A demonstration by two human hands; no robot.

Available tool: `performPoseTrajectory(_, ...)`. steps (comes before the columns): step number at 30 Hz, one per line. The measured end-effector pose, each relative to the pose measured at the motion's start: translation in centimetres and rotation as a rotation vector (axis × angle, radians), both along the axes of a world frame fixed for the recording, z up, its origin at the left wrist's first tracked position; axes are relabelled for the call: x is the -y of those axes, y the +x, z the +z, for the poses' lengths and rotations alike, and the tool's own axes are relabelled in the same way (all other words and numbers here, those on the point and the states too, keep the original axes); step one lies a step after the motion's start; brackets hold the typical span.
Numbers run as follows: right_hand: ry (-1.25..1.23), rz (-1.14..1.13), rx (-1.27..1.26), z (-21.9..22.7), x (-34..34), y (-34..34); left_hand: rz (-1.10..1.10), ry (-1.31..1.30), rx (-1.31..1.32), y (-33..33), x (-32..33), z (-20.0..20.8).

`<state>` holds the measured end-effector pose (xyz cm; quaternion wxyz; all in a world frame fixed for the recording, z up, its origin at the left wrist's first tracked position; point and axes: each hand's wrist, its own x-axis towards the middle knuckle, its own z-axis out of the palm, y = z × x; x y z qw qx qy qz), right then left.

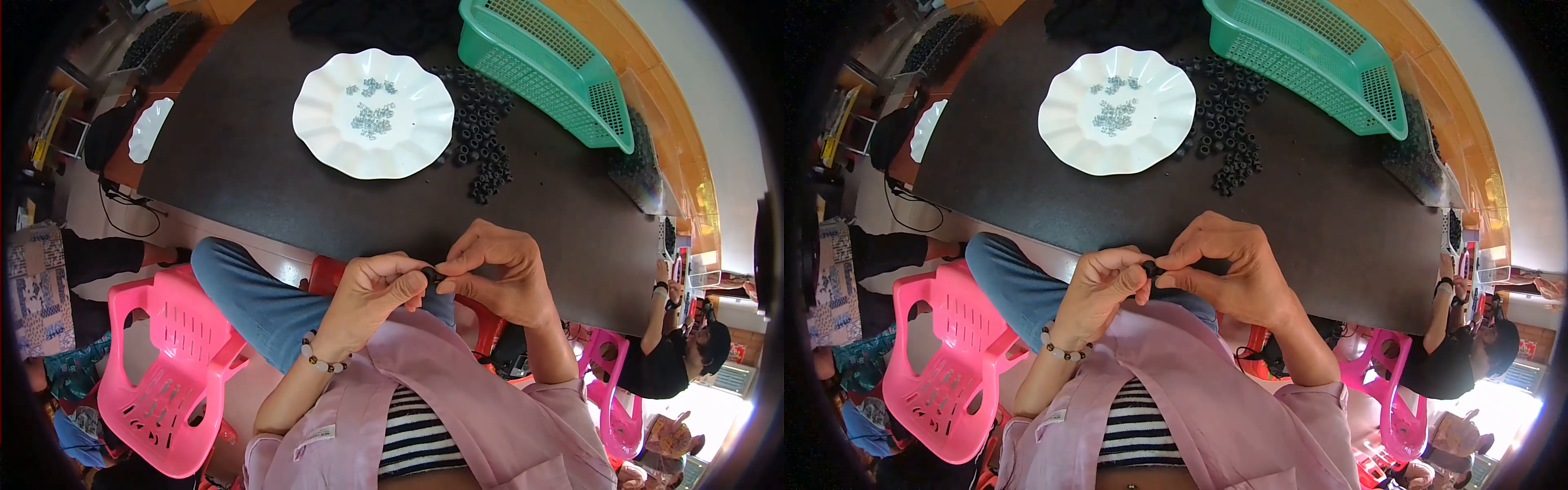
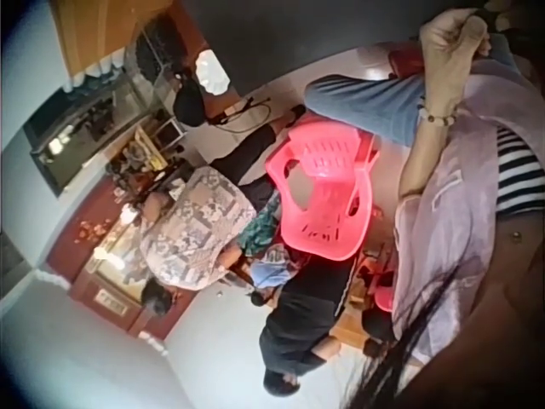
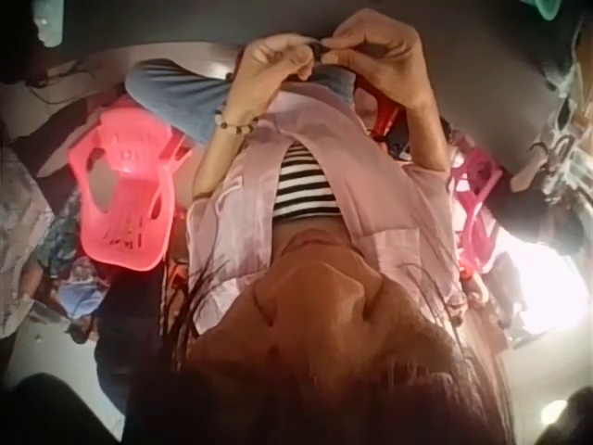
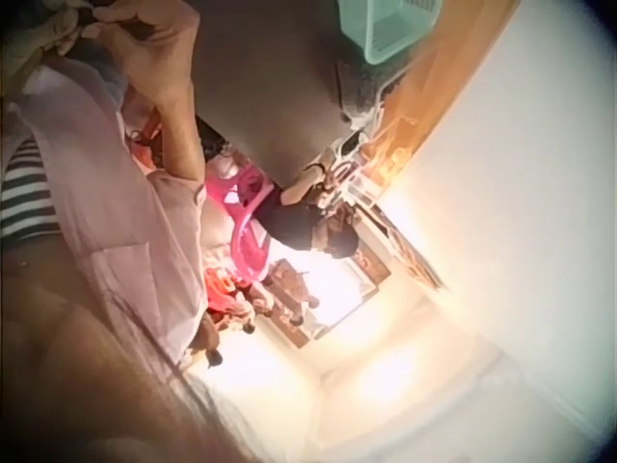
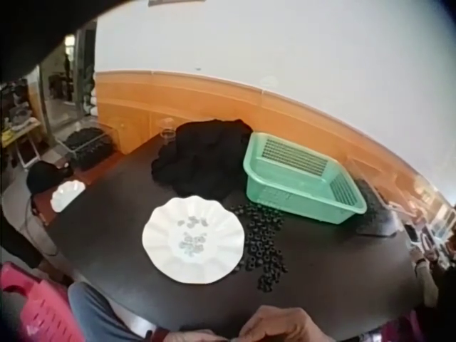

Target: Assembling small white plastic components into black plastic rings at a workspace.

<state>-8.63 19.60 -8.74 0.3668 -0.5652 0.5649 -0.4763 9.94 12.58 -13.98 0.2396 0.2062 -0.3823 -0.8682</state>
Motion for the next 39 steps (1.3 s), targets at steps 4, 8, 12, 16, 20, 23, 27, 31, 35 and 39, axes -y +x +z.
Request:
performPoseTrajectory(4,0.005,0.074,-0.027,0.1,0.2,-0.5,-0.013,-0.045,0.045,0.1,0.3,0.2)
performPoseTrajectory(8,0.215,0.158,0.17,0.6,0.5,-0.7,-0.1,-0.087,0.09,0.5,0.9,0.6)
performPoseTrajectory(12,0.191,0.363,0.209,0.2,1.4,-0.8,-0.181,-0.052,0.109,0.6,1.4,0.6)
performPoseTrajectory(16,0.181,0.381,0.334,-1.4,1.2,-0.7,-0.191,-0.068,0.077,0.8,1.5,0.0)
performPoseTrajectory(20,0.178,0.318,0.435,-2.0,1.1,-0.1,-0.125,0.043,0.047,1.1,0.8,-0.4)
performPoseTrajectory(23,0.16,0.283,0.44,-2.3,1.1,0.1,-0.113,0.112,0.029,1.4,0.7,-0.3)
performPoseTrajectory(27,0.107,0.275,0.386,-2.5,1.1,0.3,-0.103,0.095,0.056,1.5,0.6,0.1)
performPoseTrajectory(31,0.066,0.274,0.325,-2.4,1.0,0.6,-0.084,0.101,0.074,1.5,0.4,0.2)
performPoseTrajectory(35,0.097,0.175,0.383,-2.1,0.7,1.4,-0.06,0.106,0.057,1.5,0.2,0.3)
performPoseTrajectory(39,0.061,0.142,0.333,-2.1,0.6,1.5,-0.04,0.158,0.029,1.5,-0.3,0.4)
